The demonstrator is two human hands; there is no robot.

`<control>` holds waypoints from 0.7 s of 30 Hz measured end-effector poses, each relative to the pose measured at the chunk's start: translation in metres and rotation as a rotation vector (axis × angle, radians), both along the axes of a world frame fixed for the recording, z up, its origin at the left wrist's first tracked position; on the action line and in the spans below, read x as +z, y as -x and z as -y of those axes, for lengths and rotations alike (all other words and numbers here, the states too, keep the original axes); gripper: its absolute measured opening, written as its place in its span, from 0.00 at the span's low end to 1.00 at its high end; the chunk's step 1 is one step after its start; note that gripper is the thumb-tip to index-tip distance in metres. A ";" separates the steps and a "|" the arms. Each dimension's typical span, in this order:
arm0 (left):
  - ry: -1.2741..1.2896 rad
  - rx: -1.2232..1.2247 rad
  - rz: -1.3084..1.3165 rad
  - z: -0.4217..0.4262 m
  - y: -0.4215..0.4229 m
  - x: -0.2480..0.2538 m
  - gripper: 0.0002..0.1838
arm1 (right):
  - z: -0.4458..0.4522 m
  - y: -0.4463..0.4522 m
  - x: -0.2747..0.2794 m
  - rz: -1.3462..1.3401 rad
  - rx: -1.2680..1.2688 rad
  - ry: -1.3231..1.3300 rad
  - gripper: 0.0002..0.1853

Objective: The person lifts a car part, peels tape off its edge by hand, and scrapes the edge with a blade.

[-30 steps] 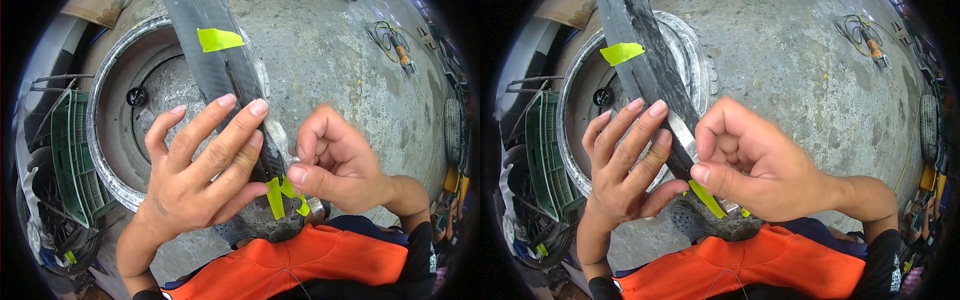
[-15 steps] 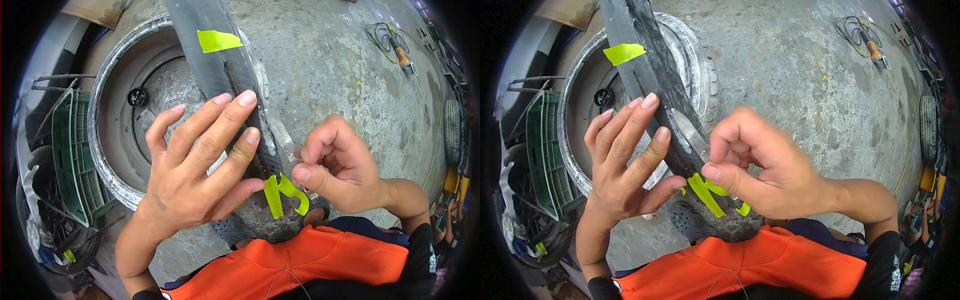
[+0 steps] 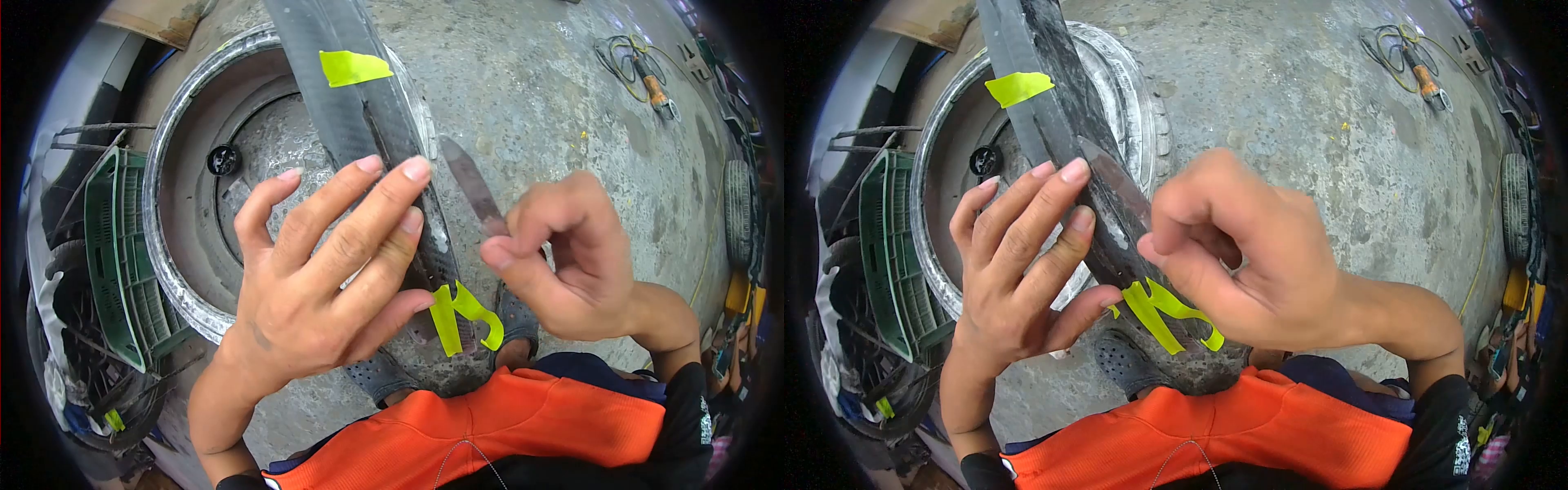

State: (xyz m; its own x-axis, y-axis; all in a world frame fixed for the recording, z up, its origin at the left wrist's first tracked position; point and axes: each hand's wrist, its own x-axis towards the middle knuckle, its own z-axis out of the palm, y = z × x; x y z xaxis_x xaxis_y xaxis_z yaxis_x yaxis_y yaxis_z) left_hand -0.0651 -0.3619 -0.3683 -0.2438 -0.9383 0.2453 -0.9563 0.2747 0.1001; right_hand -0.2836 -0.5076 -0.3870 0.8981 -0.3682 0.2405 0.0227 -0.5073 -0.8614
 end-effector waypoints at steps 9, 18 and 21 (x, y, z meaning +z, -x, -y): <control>-0.005 0.021 -0.026 -0.002 -0.003 -0.003 0.35 | -0.002 0.005 0.011 -0.084 0.046 -0.284 0.15; -0.006 0.015 -0.040 -0.001 -0.003 -0.004 0.35 | -0.003 -0.002 0.014 -0.166 0.071 -0.544 0.14; -0.002 0.010 -0.047 -0.001 -0.004 -0.004 0.35 | -0.004 0.002 0.006 -0.039 -0.017 -0.348 0.15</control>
